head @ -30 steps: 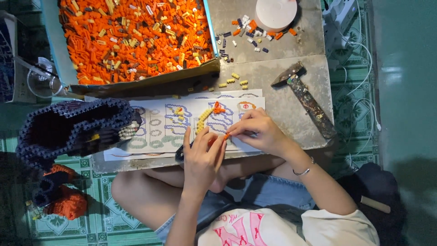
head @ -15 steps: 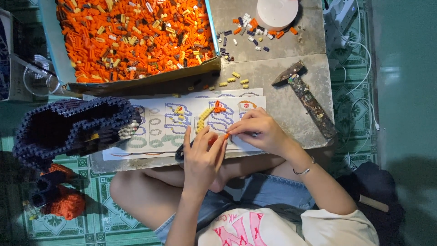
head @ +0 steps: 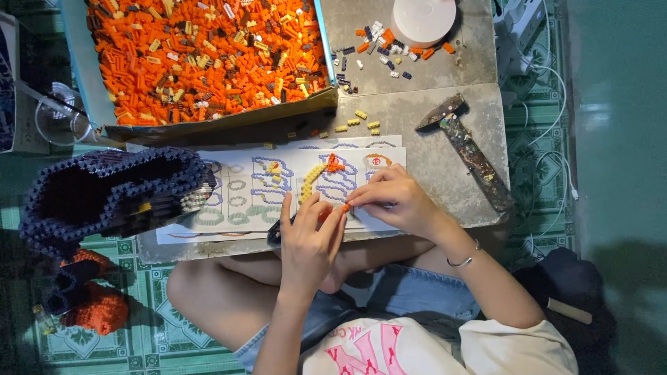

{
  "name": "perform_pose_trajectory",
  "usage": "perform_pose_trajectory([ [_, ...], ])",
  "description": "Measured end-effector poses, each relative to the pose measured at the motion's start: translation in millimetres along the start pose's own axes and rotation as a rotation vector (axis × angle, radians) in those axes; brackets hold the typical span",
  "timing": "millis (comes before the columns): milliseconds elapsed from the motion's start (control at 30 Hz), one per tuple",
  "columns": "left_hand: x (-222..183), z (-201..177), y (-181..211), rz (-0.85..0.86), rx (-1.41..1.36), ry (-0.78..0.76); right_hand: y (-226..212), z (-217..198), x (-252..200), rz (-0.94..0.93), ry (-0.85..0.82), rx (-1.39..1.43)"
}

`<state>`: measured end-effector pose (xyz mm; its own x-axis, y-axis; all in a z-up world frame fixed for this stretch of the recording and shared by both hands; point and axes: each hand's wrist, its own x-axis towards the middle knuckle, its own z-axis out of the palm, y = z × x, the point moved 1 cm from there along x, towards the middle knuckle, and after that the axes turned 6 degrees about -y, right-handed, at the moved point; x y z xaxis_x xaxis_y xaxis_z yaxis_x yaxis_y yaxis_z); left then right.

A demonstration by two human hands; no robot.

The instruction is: The person assembles a model using small interlocking toy blocks by following a printed instruction sheet.

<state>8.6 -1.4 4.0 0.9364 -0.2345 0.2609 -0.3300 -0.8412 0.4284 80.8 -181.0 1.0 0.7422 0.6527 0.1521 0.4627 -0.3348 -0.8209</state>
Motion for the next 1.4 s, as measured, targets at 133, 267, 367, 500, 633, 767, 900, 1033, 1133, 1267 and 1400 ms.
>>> perform_pose_trajectory([
  [133, 0, 0, 1, 0.001, 0.003, 0.003, -3, -1, 0, 0.000, -0.006, 0.005],
  [267, 1, -2, 2, -0.003, 0.009, -0.010, -1, 0, -1, -0.024, 0.005, -0.019],
  [367, 1, -1, 1, -0.003, 0.006, -0.007, -1, 1, 0, -0.027, 0.009, -0.017],
  [500, 1, -1, 1, -0.007, 0.006, -0.005, 0, 0, -1, -0.028, -0.002, -0.020],
  [633, 2, -2, 2, -0.010, -0.002, -0.007, -4, 2, 0, -0.077, 0.030, -0.090],
  [767, 1, -1, 1, -0.005, -0.001, 0.001, -6, 3, 1, -0.174, 0.042, -0.259],
  [900, 1, -1, 1, -0.001, -0.004, 0.004, -9, 5, 1, -0.249, 0.024, -0.360],
  [1033, 1, -1, 1, -0.003, -0.006, 0.001, -7, 7, 1, -0.307, 0.009, -0.400],
  [1133, 1, -1, 2, 0.008, 0.002, 0.007, -6, 12, -3, -0.342, 0.029, -0.462],
  [1267, 1, 1, 1, 0.013, 0.009, 0.024, -15, 27, -17, -0.268, 0.203, -0.574],
  [1400, 1, 3, 1, 0.024, 0.028, 0.028, -25, 50, -35, -0.086, 0.245, -0.661],
])
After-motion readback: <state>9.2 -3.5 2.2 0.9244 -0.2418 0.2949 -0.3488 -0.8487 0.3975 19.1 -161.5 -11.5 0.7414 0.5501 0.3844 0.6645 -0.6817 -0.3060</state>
